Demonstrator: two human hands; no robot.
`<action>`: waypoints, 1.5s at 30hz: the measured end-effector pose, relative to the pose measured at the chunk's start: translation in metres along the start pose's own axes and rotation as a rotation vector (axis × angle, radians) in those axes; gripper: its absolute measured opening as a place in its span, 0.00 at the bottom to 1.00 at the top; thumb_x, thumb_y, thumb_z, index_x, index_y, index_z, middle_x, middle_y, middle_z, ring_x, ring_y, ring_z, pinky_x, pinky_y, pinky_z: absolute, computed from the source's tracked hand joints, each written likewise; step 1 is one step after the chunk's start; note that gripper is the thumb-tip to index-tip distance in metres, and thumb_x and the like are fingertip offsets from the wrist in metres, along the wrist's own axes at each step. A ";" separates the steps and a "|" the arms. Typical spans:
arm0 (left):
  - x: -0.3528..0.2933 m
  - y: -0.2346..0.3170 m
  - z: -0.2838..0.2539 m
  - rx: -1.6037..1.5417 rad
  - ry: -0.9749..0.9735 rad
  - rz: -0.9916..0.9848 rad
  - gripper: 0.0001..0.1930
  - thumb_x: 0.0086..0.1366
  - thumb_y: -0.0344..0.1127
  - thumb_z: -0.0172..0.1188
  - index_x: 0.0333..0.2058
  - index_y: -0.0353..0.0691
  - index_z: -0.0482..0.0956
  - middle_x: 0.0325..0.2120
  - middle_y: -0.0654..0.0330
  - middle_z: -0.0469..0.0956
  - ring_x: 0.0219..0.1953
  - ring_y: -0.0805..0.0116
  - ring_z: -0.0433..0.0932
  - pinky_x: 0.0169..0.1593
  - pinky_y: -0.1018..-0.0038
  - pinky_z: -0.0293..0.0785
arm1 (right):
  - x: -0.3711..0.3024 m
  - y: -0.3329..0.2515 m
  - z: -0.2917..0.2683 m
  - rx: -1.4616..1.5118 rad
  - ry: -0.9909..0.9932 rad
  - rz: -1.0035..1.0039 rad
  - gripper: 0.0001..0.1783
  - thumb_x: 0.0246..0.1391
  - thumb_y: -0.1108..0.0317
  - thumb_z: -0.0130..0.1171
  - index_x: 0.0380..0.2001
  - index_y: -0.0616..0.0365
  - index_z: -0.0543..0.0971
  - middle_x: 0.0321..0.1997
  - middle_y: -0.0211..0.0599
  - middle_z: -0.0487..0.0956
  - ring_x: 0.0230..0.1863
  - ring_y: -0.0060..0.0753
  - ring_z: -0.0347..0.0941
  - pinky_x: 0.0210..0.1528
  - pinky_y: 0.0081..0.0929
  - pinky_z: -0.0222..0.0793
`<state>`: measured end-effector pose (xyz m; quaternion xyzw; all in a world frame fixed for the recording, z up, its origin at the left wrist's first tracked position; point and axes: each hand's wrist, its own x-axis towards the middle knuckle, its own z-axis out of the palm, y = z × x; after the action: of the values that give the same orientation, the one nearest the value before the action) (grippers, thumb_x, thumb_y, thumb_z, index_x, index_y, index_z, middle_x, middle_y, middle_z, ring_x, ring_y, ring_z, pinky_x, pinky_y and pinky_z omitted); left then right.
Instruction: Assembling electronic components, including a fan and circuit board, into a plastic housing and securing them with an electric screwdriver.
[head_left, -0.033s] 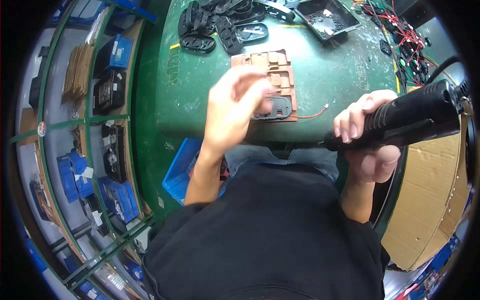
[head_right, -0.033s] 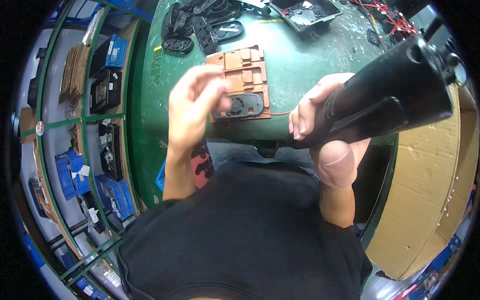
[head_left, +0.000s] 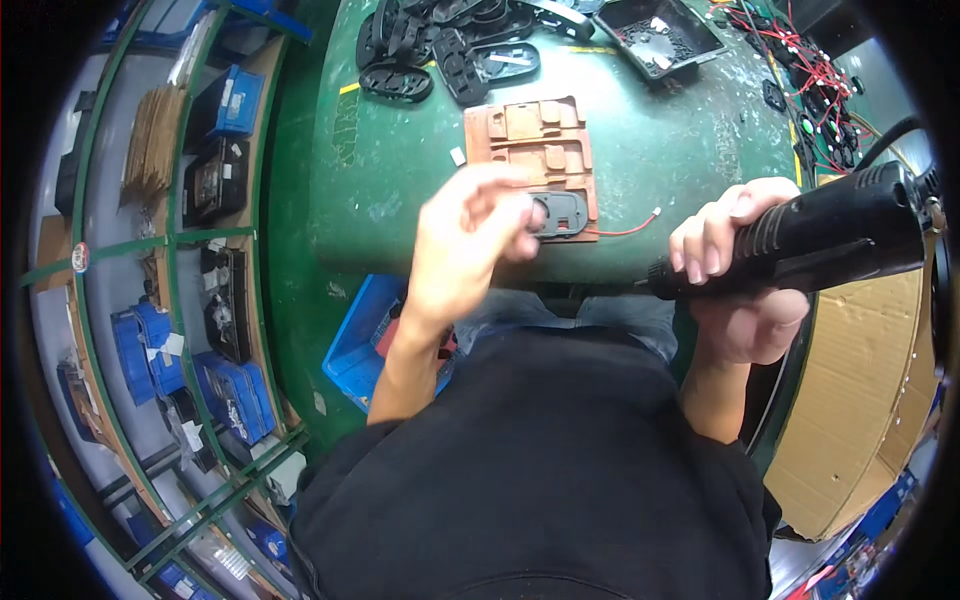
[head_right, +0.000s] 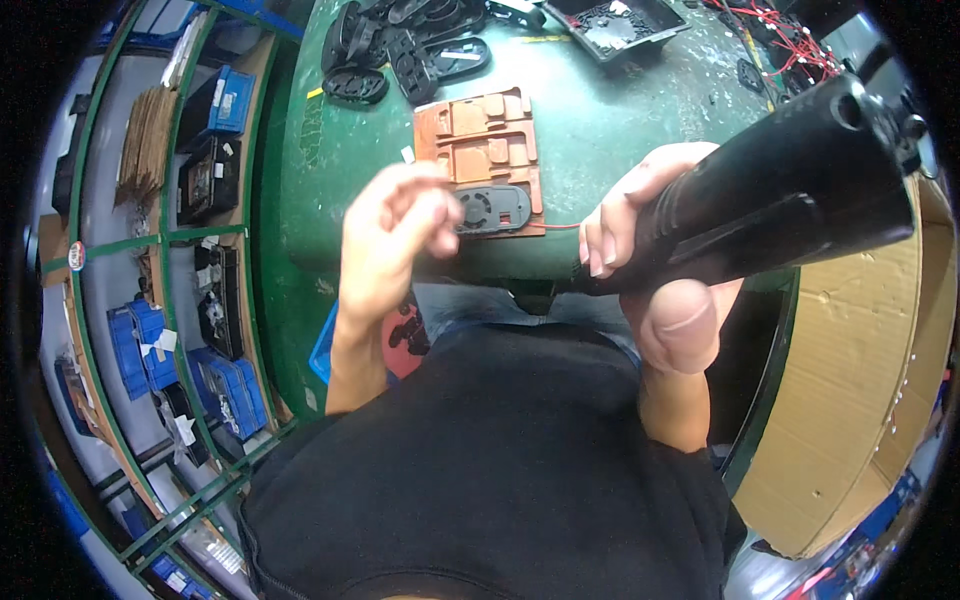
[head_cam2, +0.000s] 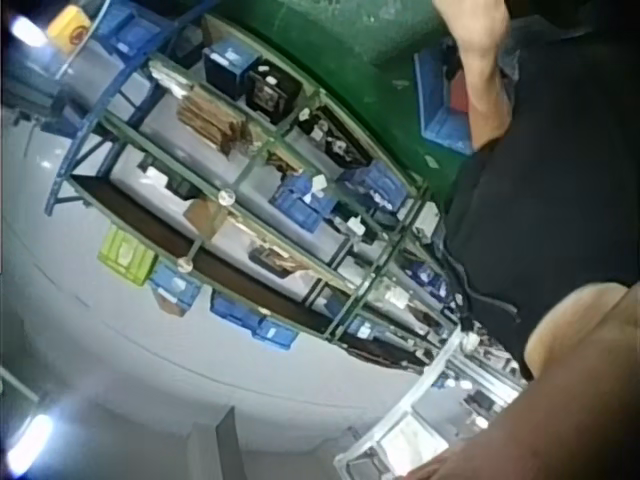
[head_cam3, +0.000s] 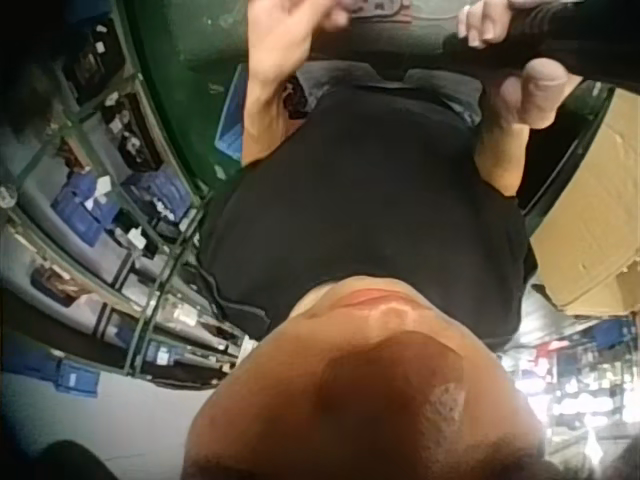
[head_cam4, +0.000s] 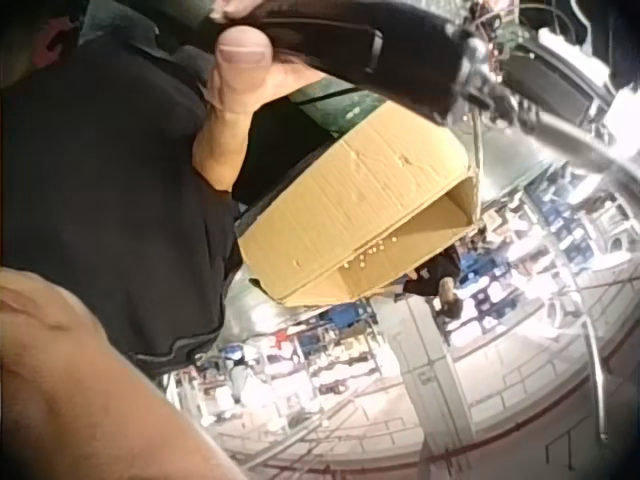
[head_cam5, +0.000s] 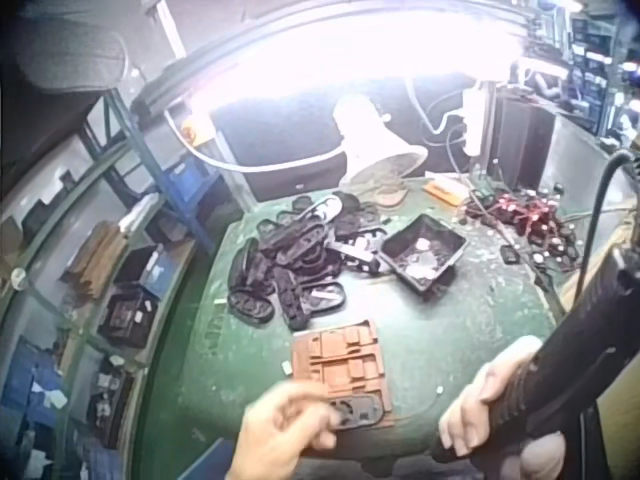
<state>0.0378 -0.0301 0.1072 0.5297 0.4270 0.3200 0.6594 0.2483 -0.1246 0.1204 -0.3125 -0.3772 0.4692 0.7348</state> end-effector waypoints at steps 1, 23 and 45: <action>-0.015 -0.010 -0.009 -0.033 -0.009 -0.149 0.08 0.67 0.30 0.57 0.42 0.33 0.76 0.30 0.59 0.79 0.28 0.76 0.77 0.31 0.81 0.76 | 0.002 0.003 0.002 -0.013 0.003 0.016 0.38 0.49 0.39 0.63 0.45 0.59 0.62 0.30 0.31 0.66 0.27 0.24 0.64 0.33 0.25 0.62; -0.052 -0.047 -0.026 -0.244 -0.164 -0.130 0.08 0.66 0.27 0.59 0.42 0.33 0.75 0.32 0.59 0.80 0.35 0.74 0.80 0.41 0.78 0.77 | 0.028 0.044 0.055 0.247 -0.232 -0.060 0.43 0.45 0.34 0.66 0.50 0.57 0.65 0.35 0.26 0.68 0.32 0.20 0.66 0.39 0.25 0.63; -0.053 -0.048 -0.009 -0.540 -0.252 -0.303 0.07 0.69 0.31 0.54 0.42 0.35 0.74 0.33 0.58 0.80 0.36 0.73 0.80 0.39 0.79 0.76 | 0.018 0.026 0.041 0.224 -0.342 -0.080 0.43 0.41 0.38 0.71 0.48 0.57 0.65 0.34 0.25 0.69 0.33 0.21 0.67 0.39 0.23 0.61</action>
<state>0.0055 -0.0839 0.0712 0.3017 0.3159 0.2521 0.8635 0.2066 -0.0942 0.1258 -0.1295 -0.4539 0.5249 0.7083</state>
